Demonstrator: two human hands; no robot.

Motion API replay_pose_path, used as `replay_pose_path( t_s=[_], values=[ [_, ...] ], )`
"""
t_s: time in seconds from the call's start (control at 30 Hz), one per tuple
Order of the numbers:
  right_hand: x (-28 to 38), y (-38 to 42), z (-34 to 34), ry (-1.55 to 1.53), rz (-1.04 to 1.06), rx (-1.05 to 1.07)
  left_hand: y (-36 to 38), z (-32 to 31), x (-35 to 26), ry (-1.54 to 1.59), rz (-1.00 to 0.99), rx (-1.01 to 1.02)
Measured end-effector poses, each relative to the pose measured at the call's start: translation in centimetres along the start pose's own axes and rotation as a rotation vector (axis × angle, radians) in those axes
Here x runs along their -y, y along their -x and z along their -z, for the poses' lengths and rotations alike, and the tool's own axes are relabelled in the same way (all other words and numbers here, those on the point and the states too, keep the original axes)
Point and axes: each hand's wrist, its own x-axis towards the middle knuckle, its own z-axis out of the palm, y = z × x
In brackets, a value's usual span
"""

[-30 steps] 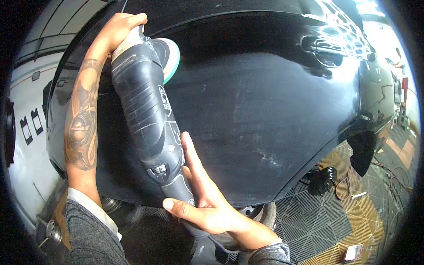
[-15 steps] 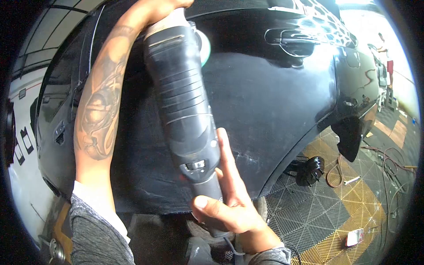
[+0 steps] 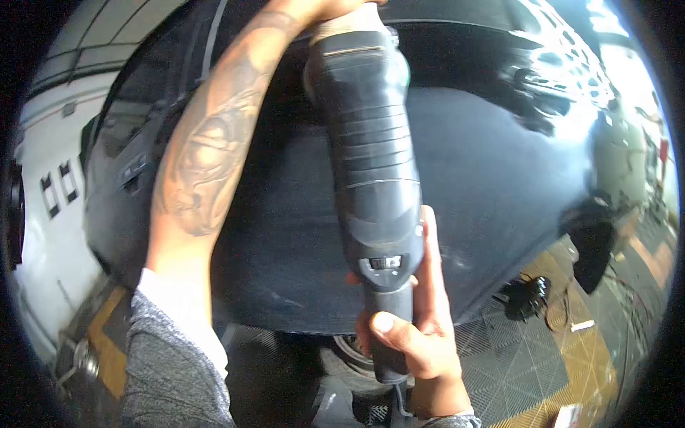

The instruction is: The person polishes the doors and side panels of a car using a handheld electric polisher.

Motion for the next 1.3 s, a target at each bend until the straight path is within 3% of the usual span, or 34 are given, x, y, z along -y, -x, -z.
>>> replay_pose_path(
  t_s=[0.23, 0.37, 0.47, 0.53, 0.6, 0.9, 1.23, 1.3],
  values=[
    [-3.9, -1.6, -4.9, 0.023, -0.076, 0.136, 3.0, 6.0, 9.4, -0.016, 0.077, -0.051],
    [-5.9, -2.4, -8.3, 0.082, -0.115, 0.052, 4.9, 8.9, 14.3, -0.018, 0.112, -0.054],
    [-6.9, -3.2, -9.7, 0.085, -0.193, 0.109, 6.5, 10.8, 17.2, -0.059, 0.118, -0.059],
    [-7.9, -3.5, -10.4, 0.077, -0.235, 0.203, 7.6, 12.2, 19.1, -0.095, 0.123, -0.076],
    [-8.9, -4.3, -9.7, 0.059, -0.225, 0.48, 9.1, 13.4, 20.8, -0.059, 0.162, -0.093],
    [-14.4, -7.1, -14.2, 0.02, -0.197, 0.679, 15.7, 19.2, 31.0, 0.196, 0.342, -0.178],
    [-12.0, -5.6, -11.2, -0.037, -0.174, 0.638, 14.0, 16.4, 25.1, 0.154, 0.339, -0.141],
    [-11.6, -5.3, -9.7, 0.13, -0.073, 0.639, 12.8, 15.5, 23.5, 0.134, 0.327, -0.099]
  ],
)
